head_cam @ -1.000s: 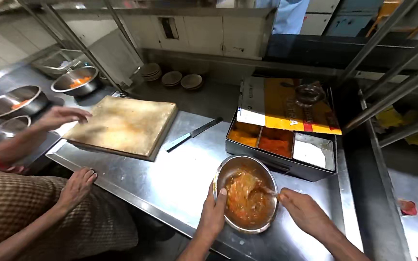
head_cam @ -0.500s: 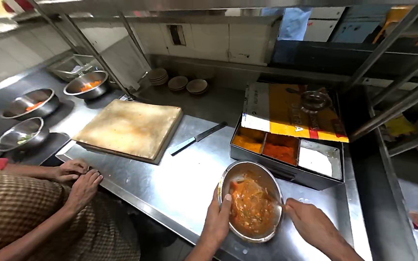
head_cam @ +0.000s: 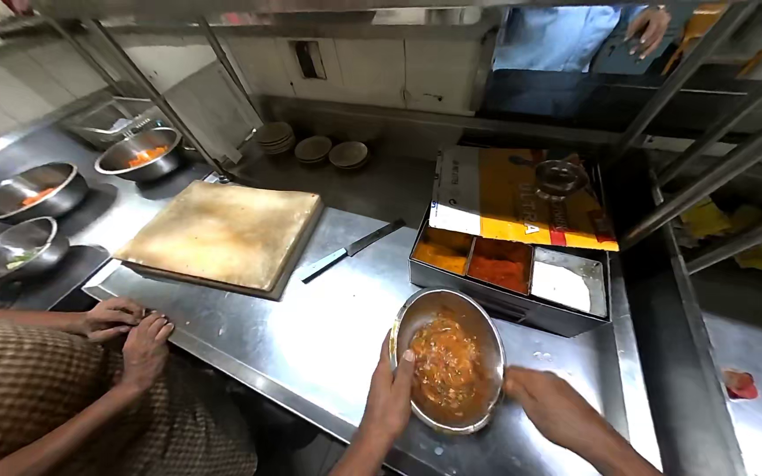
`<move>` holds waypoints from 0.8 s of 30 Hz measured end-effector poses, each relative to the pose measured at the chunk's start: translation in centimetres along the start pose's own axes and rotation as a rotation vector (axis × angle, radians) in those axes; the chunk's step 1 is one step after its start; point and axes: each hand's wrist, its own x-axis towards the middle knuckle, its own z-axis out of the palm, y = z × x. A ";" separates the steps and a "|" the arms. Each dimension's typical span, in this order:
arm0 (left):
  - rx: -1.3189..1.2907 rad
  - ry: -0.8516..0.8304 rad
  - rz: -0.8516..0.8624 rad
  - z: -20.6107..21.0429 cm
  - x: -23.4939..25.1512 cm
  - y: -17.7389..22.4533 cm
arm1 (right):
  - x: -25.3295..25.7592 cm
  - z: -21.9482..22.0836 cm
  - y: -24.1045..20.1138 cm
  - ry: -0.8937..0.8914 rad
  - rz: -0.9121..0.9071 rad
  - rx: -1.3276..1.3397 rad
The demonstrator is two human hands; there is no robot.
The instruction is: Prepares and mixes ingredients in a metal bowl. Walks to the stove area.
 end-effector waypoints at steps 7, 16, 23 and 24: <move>0.022 -0.013 0.038 0.1 0.0 -0.1 | -0.1 -0.2 0.0 -0.012 0.018 -0.051; 0.017 -0.027 0.028 0.3 0.1 0.2 | -0.2 0.1 1.2 -0.019 -0.139 0.073; 0.016 -0.018 0.031 0.0 0.0 0.1 | -0.2 -0.1 0.4 -0.001 -0.092 0.018; 0.015 -0.013 0.029 0.0 0.0 0.0 | -0.1 0.1 0.9 0.047 -0.130 0.077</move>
